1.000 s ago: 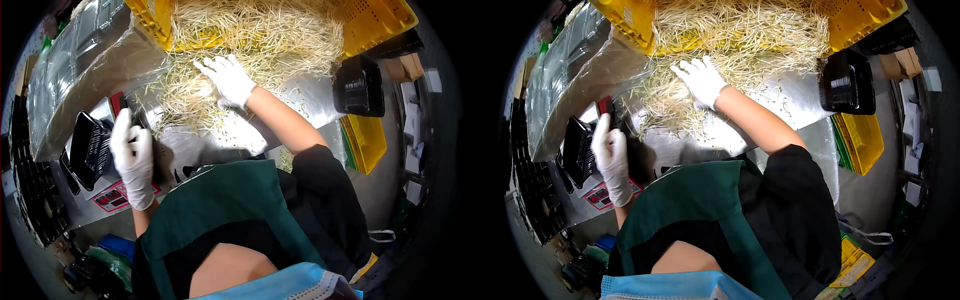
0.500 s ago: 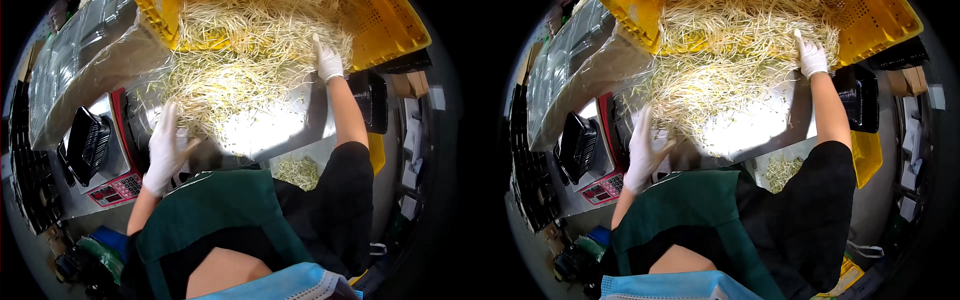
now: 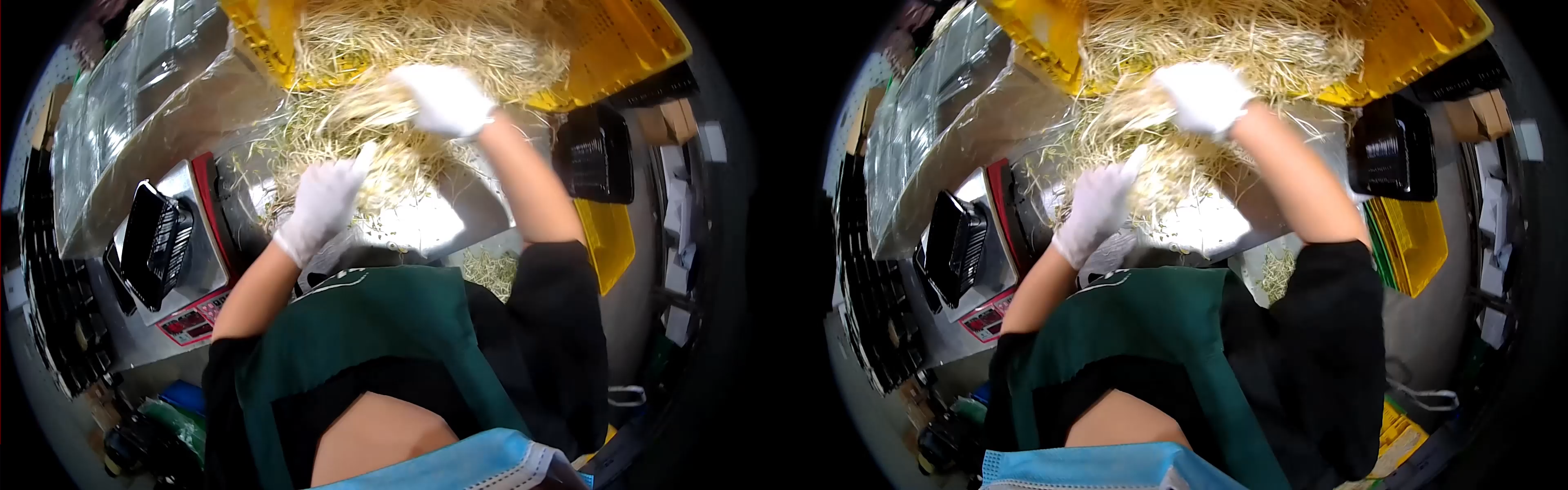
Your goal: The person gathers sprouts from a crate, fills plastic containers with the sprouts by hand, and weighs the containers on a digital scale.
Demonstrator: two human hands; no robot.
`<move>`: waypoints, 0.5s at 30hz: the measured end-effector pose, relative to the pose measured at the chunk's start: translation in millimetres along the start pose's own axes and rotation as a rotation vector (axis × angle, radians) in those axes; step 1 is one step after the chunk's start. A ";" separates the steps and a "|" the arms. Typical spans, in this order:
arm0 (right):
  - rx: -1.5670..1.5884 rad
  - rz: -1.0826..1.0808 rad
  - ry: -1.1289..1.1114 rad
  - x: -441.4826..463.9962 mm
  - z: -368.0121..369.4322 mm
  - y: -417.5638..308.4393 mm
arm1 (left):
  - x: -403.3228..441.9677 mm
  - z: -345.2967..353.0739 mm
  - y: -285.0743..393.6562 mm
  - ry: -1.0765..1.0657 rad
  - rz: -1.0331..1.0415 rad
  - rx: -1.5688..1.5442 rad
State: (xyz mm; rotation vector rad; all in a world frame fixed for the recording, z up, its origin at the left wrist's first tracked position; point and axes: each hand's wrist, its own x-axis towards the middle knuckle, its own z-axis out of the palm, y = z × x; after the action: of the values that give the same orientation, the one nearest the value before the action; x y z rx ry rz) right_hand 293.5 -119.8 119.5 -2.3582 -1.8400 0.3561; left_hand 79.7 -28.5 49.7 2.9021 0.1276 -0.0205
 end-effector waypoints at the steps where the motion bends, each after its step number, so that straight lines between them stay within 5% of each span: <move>1: 0.068 0.072 -0.124 5.2 15.5 -10.8 | -14.4 8.0 0.8 0.083 0.009 0.066; 3: -0.033 -0.160 0.096 -4.5 59.9 4.2 | -40.6 29.7 -3.1 0.163 0.030 0.128; 6: 0.352 0.174 0.331 -54.5 53.1 58.5 | -61.5 52.6 -12.4 0.201 -0.032 0.088; 8: 0.531 0.609 0.730 -94.9 60.5 106.5 | -62.5 47.4 -6.9 0.215 -0.053 0.034; 10: 0.090 0.763 0.812 -133.6 105.2 208.4 | -62.4 53.6 -6.7 0.253 -0.053 -0.013; 11: 0.462 0.732 0.876 -140.6 132.0 250.4 | -61.4 52.9 -6.9 0.258 -0.055 -0.016; 13: 0.068 1.011 0.796 -128.6 122.5 239.6 | -59.2 50.2 -5.3 0.192 -0.072 -0.005; 15: 0.047 1.117 0.790 -122.5 114.0 246.0 | -59.6 53.6 -6.3 0.198 -0.064 0.010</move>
State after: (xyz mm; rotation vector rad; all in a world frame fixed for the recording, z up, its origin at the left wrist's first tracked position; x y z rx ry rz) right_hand 466.0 -304.4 -37.7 -2.6464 -0.1186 -0.4048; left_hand 19.6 -40.1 -2.4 2.9025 0.2553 0.2557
